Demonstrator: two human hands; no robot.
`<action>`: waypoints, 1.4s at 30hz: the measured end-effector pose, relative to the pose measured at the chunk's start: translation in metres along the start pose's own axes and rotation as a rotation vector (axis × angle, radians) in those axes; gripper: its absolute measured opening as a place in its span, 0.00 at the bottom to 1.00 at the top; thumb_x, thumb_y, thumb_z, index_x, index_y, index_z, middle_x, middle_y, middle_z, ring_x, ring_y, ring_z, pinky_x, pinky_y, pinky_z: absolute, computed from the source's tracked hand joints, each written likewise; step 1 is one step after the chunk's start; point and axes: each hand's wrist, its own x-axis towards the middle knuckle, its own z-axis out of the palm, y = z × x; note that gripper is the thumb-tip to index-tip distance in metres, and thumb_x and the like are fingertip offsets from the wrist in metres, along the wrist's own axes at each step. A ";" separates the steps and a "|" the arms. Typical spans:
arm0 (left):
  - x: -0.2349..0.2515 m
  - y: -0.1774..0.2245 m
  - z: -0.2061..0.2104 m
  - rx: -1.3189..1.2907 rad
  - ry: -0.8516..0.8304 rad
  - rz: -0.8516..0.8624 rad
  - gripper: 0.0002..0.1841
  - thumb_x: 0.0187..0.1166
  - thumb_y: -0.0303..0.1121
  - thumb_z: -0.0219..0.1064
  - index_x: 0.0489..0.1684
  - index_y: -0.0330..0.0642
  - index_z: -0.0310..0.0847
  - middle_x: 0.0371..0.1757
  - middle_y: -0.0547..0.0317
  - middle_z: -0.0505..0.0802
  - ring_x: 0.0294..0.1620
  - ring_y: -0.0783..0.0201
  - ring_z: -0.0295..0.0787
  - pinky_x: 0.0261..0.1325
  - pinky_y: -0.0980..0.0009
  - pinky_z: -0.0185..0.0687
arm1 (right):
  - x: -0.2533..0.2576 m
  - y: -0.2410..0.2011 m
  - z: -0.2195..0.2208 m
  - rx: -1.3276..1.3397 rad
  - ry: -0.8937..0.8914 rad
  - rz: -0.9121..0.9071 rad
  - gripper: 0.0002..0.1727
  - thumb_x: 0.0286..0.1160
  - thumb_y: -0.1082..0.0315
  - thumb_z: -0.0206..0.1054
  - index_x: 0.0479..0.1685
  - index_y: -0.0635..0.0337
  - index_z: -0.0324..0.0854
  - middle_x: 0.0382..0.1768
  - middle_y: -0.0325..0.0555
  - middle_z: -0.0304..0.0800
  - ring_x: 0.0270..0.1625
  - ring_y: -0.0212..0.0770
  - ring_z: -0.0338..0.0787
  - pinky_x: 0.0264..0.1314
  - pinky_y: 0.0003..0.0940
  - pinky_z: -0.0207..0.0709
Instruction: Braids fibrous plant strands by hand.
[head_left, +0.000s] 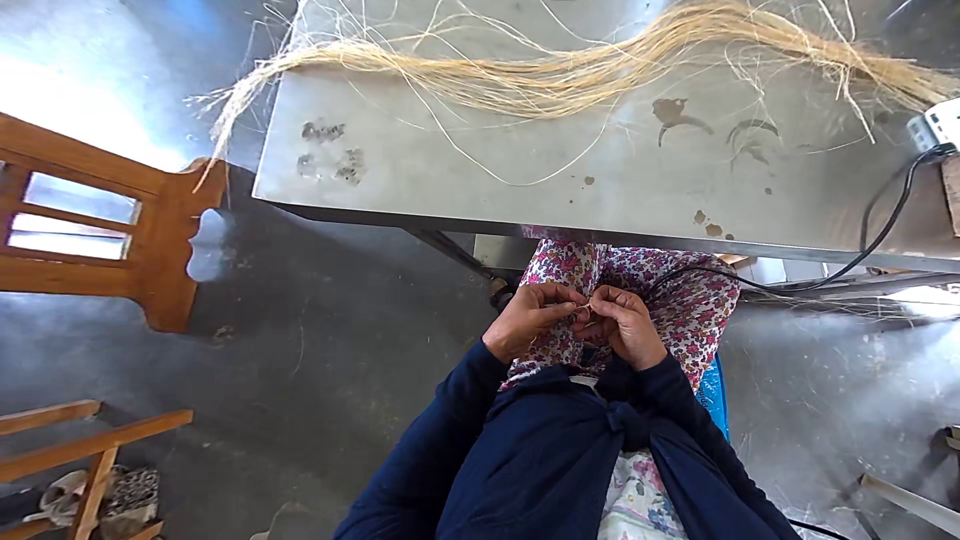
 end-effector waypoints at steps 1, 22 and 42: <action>0.000 0.000 -0.001 0.020 -0.007 0.011 0.07 0.78 0.18 0.63 0.42 0.35 0.88 0.35 0.63 0.93 0.28 0.78 0.85 0.32 0.83 0.80 | 0.000 -0.001 -0.001 0.008 -0.011 0.003 0.16 0.84 0.77 0.49 0.33 0.60 0.81 0.28 0.48 0.94 0.30 0.41 0.96 0.40 0.37 0.93; -0.008 -0.014 -0.013 0.854 0.260 0.471 0.04 0.77 0.24 0.69 0.36 0.36 0.90 0.36 0.52 0.91 0.34 0.59 0.88 0.41 0.56 0.86 | -0.001 0.002 -0.007 0.033 -0.045 -0.127 0.14 0.82 0.77 0.53 0.32 0.58 0.83 0.27 0.49 0.95 0.29 0.42 0.97 0.39 0.37 0.94; 0.003 0.000 0.017 0.646 0.042 0.281 0.03 0.79 0.23 0.69 0.38 0.32 0.87 0.30 0.54 0.94 0.28 0.68 0.92 0.39 0.69 0.91 | -0.003 -0.012 0.002 -0.207 0.109 -0.035 0.05 0.81 0.80 0.62 0.37 0.65 0.79 0.22 0.49 0.91 0.17 0.38 0.90 0.21 0.30 0.88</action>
